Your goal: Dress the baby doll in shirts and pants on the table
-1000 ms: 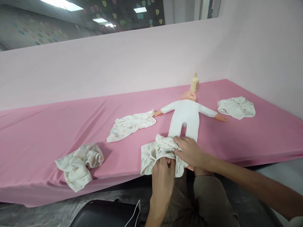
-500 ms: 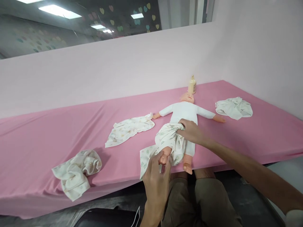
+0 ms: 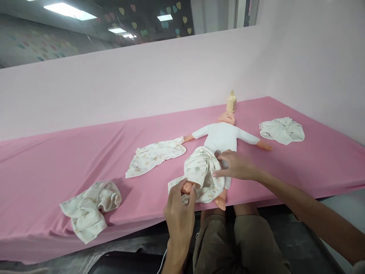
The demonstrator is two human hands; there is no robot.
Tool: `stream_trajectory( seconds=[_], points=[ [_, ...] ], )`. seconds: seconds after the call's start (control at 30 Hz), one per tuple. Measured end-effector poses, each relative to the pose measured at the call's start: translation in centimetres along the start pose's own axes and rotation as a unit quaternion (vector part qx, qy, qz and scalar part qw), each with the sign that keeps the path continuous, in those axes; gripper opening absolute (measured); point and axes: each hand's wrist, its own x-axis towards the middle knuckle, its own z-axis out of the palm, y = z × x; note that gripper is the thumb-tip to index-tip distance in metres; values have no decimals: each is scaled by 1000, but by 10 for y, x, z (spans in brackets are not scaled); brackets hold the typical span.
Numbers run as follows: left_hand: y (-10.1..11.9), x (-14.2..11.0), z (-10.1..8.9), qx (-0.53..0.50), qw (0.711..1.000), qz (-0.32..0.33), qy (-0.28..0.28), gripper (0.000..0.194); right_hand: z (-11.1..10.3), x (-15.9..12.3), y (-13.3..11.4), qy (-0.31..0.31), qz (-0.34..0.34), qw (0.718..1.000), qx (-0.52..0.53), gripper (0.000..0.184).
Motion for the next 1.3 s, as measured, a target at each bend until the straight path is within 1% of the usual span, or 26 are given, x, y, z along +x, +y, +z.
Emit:
stream_trajectory(
  seconds=[0.07,0.13,0.2,0.27,0.3,0.33,0.4,0.47,0.5,0.53,0.57,0.6,0.7,0.77,0.83,0.87,0.97,1.03,1.07,1.1,1.13,1.2,1.23,1.27,1.3],
  points=[
    [-3,2,0,15,1000,-3,-15,31,2,-8,0,-27,-38,999,-17,44],
    [-6,0,1,18,999,-23,-37,32,6,-13,-3,-39,-66,997,-22,36],
    [-13,-5,3,0,997,-56,-59,38,8,-16,-7,-34,-77,996,-10,22],
    [-24,-15,7,-24,995,-67,-65,47,8,-16,-10,-19,-76,996,32,20],
    [-30,-21,10,-25,997,-52,-56,52,7,-16,-12,-10,-69,996,60,21],
    [-37,-27,11,-15,999,-18,-33,56,6,-15,-12,-3,-61,994,91,23],
    [-51,-39,14,34,995,95,27,53,5,-12,-12,-4,-45,987,156,24],
    [-60,-47,15,86,970,215,69,44,4,-9,-13,-19,-38,976,215,23],
    [-63,-50,16,109,956,260,78,39,4,-7,-14,-24,-44,970,239,22],
    [-64,-51,16,132,944,290,84,35,4,-6,-16,-22,-51,965,258,21],
    [-65,-52,17,159,935,304,88,31,3,-4,-19,-16,-57,960,274,20],
    [-65,-51,17,187,930,303,90,29,3,-4,-22,-8,-61,955,291,20],
    [-66,-47,18,241,929,263,94,32,2,-2,-30,3,-54,938,341,23],
    [-66,-43,16,260,928,255,83,27,3,0,-34,3,-37,934,355,23],
    [-66,-40,11,263,923,275,52,16,4,1,-34,8,-20,931,364,24],
    [-65,-39,8,254,923,288,31,13,5,2,-34,12,-15,928,372,24],
    [-58,-42,-5,181,935,305,-20,13,10,6,-29,35,-2,916,400,28],
    [-49,-47,-16,117,951,279,-65,11,13,9,-24,59,15,915,399,31],
    [-45,-49,-22,84,961,244,-98,10,14,11,-21,67,25,915,396,33],
    [-41,-50,-27,51,971,191,-133,10,16,13,-19,69,35,915,396,35],
    [-37,-50,-33,22,978,123,-168,13,17,15,-17,66,43,913,400,36],
    [-30,-47,-41,-28,976,-23,-216,25,20,18,-16,51,50,904,422,36],
    [-28,-45,-43,-46,969,-84,-228,31,21,19,-16,45,50,897,436,36],
    [-26,-42,-45,-58,963,-127,-232,35,23,20,-17,40,50,891,449,36],
    [-24,-40,-46,-64,960,-150,-228,37,23,21,-19,36,50,886,459,36]
  ],
)
